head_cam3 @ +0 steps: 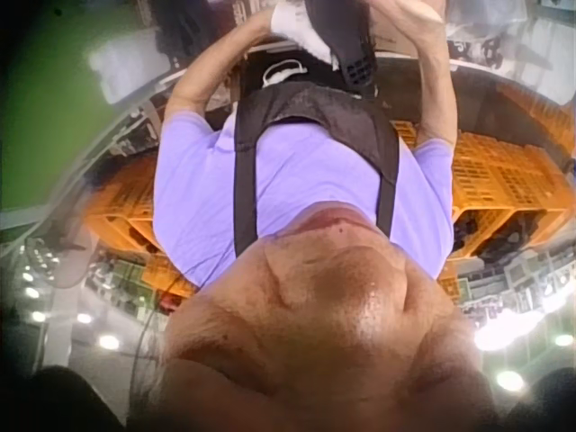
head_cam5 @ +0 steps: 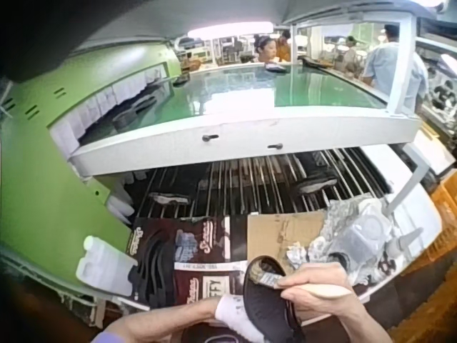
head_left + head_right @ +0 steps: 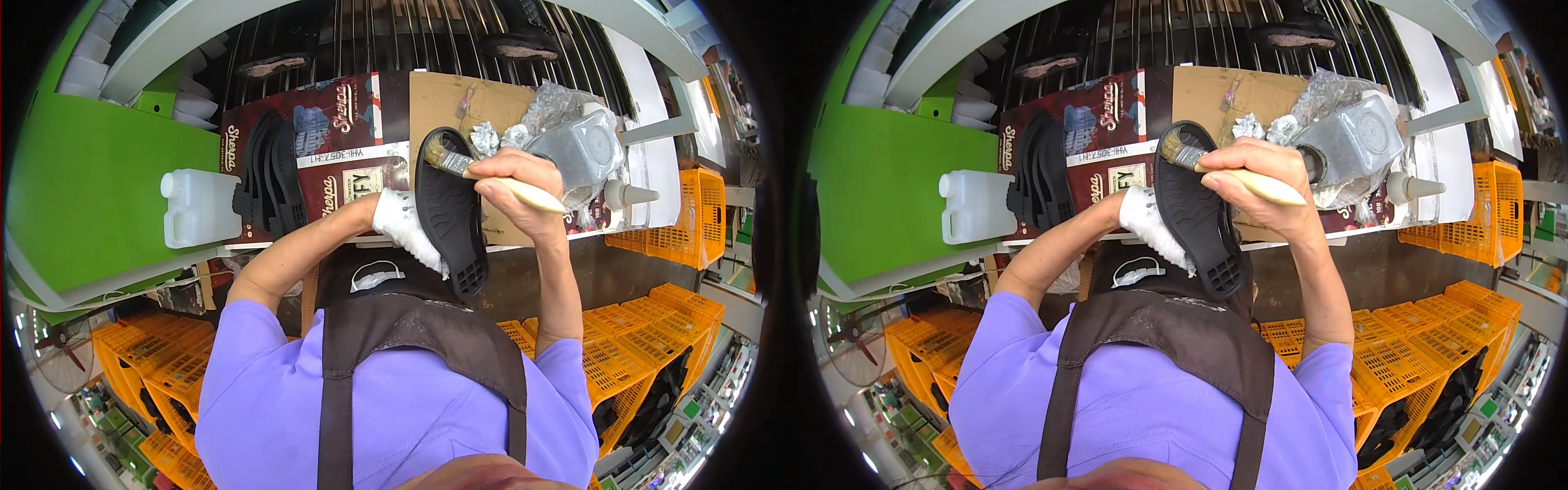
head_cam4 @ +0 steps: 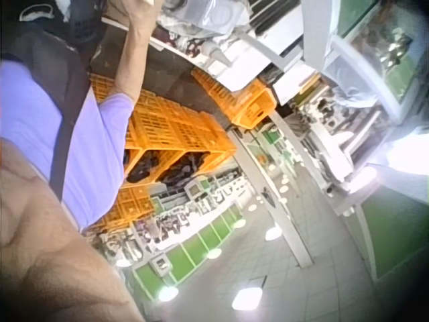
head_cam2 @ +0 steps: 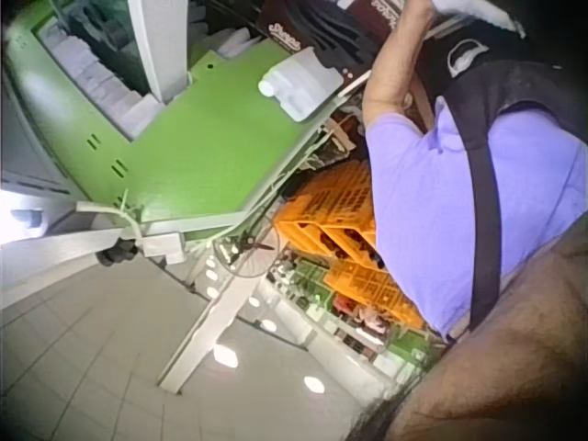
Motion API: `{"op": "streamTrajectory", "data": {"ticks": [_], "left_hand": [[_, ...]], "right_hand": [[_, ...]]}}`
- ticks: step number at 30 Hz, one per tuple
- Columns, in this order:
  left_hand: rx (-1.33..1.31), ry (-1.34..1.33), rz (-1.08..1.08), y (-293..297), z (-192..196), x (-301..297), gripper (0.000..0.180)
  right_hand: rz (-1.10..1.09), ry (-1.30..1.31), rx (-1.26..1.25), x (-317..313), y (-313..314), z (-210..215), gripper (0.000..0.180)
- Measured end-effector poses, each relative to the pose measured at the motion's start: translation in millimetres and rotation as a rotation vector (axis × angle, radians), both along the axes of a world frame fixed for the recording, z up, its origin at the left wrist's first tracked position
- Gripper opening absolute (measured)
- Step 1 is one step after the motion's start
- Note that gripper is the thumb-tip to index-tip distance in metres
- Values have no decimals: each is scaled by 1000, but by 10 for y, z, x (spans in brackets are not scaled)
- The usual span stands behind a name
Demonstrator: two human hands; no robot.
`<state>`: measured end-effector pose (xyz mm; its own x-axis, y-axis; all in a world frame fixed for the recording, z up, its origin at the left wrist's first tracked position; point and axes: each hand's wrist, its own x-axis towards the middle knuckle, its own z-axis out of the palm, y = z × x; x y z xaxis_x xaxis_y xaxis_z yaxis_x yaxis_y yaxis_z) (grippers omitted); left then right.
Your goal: The person applies a substance to the bottom of black shoe soles using a brush. They hold the sole in their left hand and use the brush in their right hand to cover the surface. The person places the treated sole onto a conveyor belt and repeats the process with another sole.
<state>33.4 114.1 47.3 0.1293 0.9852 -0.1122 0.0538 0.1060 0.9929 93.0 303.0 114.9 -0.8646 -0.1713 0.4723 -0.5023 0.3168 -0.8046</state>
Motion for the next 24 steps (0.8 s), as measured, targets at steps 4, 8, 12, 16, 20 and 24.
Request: {"op": "streamTrajectory", "data": {"ticks": [4,8,12,16,20,24], "left_hand": [[52,-143,7,-26,-133,-38,53],[67,-186,63,-39,-48,-112,58],[20,-253,61,-121,-113,-154,38],[56,-135,107,-216,-258,-251,38],[-30,-248,237,-320,-371,-213,45],[-35,-456,339,-385,-404,-157,57]], "right_hand": [[52,-95,-13,-70,59,-28,15],[49,-142,-45,-76,71,-99,15],[42,-191,-44,-76,52,-113,15],[36,-218,-66,-54,40,-160,15],[31,-252,-109,-26,15,-192,15],[37,-224,-90,-13,-27,-234,15]]}}
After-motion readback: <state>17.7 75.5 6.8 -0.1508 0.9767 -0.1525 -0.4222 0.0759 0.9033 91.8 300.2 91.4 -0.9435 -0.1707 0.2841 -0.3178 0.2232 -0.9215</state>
